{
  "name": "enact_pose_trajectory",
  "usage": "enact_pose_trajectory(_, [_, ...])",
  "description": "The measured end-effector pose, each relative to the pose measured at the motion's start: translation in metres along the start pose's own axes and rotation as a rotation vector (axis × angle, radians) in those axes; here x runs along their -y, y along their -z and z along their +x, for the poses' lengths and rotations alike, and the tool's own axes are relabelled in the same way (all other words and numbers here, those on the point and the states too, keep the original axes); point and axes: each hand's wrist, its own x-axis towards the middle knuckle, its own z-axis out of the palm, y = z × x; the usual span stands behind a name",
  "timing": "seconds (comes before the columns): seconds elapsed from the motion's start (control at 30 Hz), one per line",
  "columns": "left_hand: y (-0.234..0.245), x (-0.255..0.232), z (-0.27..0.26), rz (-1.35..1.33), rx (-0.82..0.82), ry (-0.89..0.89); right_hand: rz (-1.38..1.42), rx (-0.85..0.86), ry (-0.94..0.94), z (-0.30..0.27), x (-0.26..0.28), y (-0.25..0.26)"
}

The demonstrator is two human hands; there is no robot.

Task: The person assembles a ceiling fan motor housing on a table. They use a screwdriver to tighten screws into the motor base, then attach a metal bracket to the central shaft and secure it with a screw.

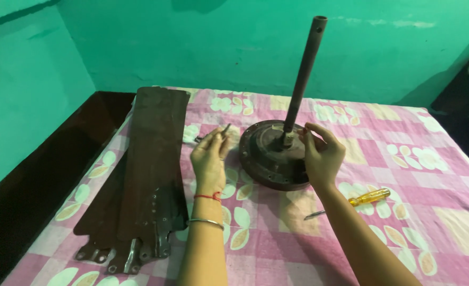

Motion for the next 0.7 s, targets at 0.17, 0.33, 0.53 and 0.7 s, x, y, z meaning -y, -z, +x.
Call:
enact_pose_trajectory(0.17, [-0.054,0.008,-0.036,0.094,0.171,0.01,-0.061,-0.042,-0.148,0.026,-0.017,-0.004])
enact_pose_trajectory(0.33, [-0.076,0.015,-0.055,0.321,0.183,-0.031,0.019,-0.041,-0.136,0.025,-0.028,-0.013])
enact_pose_trajectory(0.53, [-0.094,0.033,-0.052,0.41,0.131,-0.101,-0.055,-0.027,-0.137,0.025,-0.031,-0.015])
enact_pose_trajectory(0.7, [-0.111,0.045,-0.042,0.229,0.002,-0.128,-0.181,-0.012,-0.104,0.024,-0.025,-0.016])
